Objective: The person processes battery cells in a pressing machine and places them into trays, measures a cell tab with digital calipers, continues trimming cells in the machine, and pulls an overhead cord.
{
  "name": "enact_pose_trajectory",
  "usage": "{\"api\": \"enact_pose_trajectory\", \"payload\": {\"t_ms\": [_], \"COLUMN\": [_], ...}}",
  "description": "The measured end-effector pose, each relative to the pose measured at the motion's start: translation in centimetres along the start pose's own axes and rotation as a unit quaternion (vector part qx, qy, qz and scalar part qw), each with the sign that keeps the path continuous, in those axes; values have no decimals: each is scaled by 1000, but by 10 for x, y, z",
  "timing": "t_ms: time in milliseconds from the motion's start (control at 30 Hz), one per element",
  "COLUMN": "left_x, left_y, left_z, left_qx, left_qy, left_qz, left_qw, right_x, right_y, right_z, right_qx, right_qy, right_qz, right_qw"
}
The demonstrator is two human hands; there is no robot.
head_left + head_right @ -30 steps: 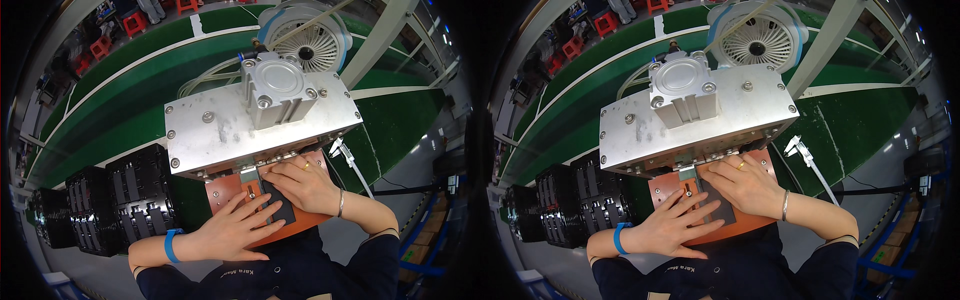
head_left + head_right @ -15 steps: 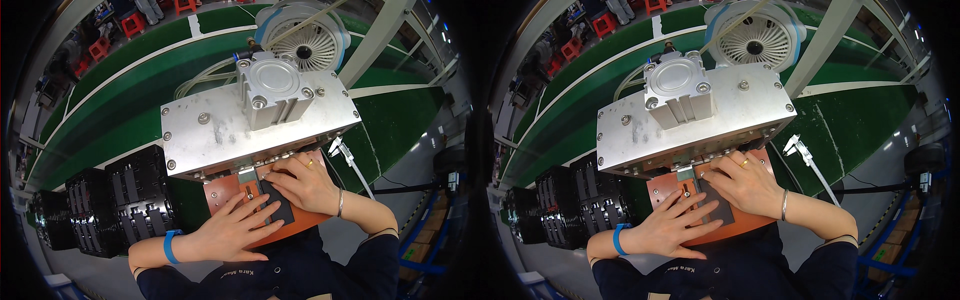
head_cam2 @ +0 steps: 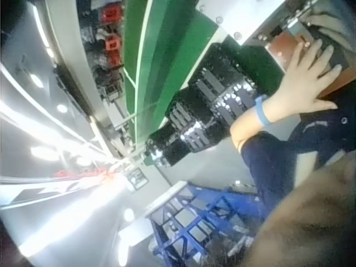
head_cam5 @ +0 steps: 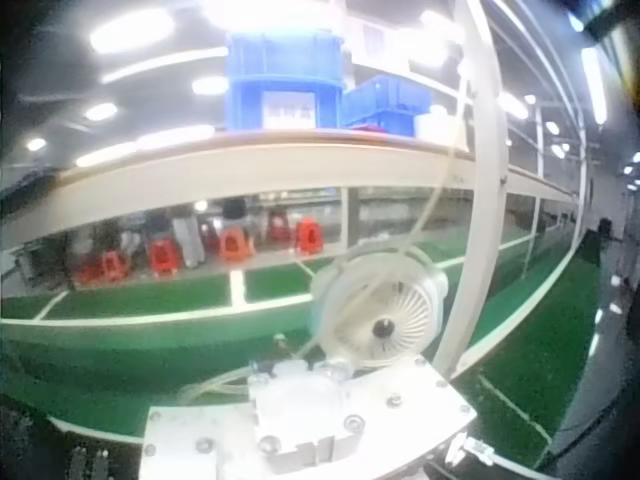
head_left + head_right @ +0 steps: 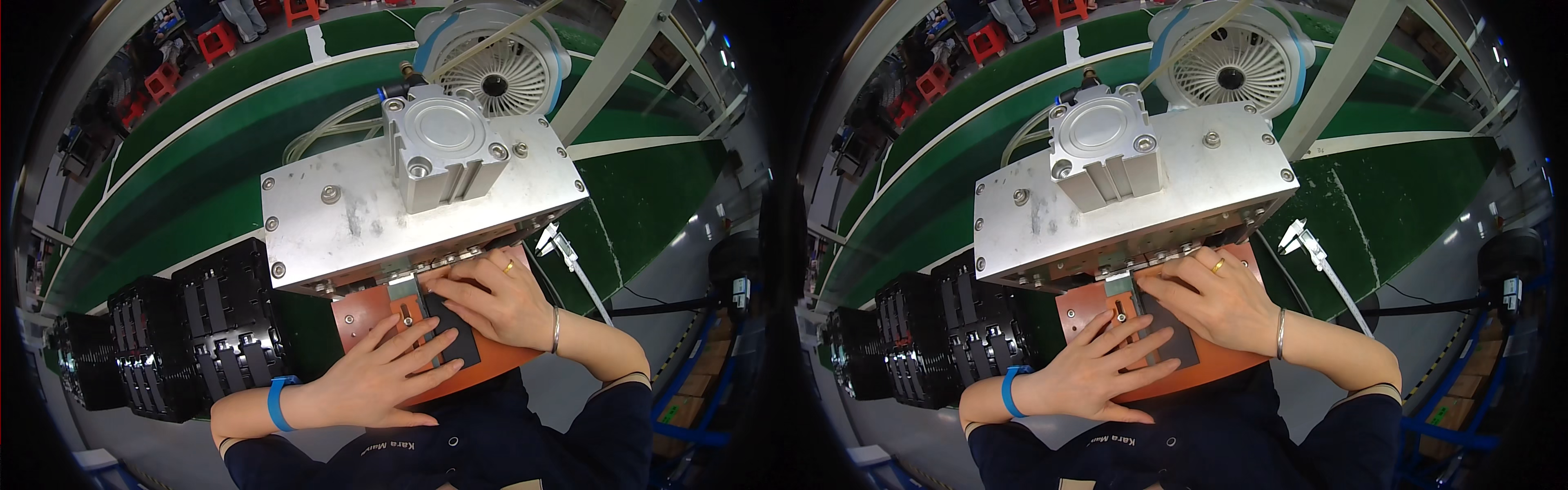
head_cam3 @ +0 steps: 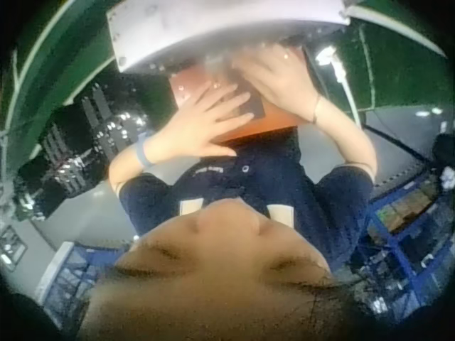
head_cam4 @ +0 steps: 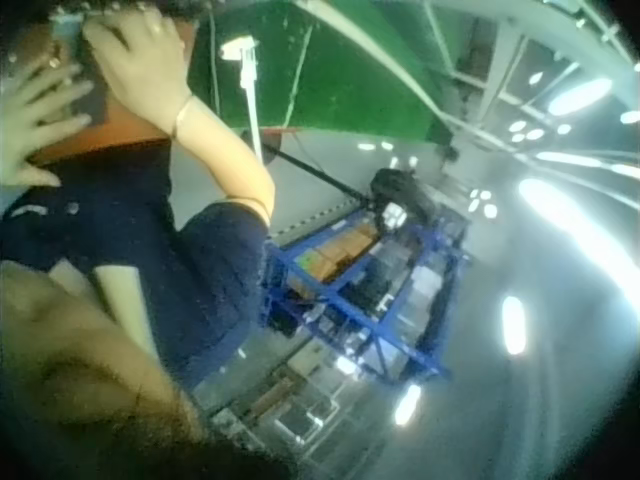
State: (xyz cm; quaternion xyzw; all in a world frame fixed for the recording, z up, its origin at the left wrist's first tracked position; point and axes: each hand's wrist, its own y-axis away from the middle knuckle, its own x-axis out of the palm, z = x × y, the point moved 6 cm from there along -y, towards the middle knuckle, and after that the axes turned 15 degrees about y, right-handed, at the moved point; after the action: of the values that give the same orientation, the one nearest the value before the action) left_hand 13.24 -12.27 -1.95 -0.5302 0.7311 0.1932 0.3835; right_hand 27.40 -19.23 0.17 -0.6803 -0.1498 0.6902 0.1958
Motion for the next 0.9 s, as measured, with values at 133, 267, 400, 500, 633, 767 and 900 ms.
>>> {"api": "enact_pose_trajectory", "payload": {"t_ms": [133,267,400,500,633,767,900], "left_x": [0,0,0,-1,-1,-3,-8], "left_y": [0,-1,-1,-1,-1,0,-2], "left_z": [0,-1,-1,-1,-1,1,9], "left_qx": [3,1,-5,2,1,-13,-28], "left_qy": [-3,-2,-16,-13,-8,4,12], "left_qz": [1,2,9,5,17,7,-17], "left_qw": [1000,1000,1000,1000,1000,1000,999], "right_x": [4,7,5,-9,-27,-22,-12], "right_y": [3,4,6,14,45,55,46], "right_z": [2,1,0,-2,10,18,11], "right_qx": [-38,-41,-35,-10,73,51,44], "right_qy": [-6,-7,-4,-11,-76,-81,-90], "right_qz": [31,49,50,-12,94,116,105], "right_qw": [999,998,998,1000,990,989,989]}}
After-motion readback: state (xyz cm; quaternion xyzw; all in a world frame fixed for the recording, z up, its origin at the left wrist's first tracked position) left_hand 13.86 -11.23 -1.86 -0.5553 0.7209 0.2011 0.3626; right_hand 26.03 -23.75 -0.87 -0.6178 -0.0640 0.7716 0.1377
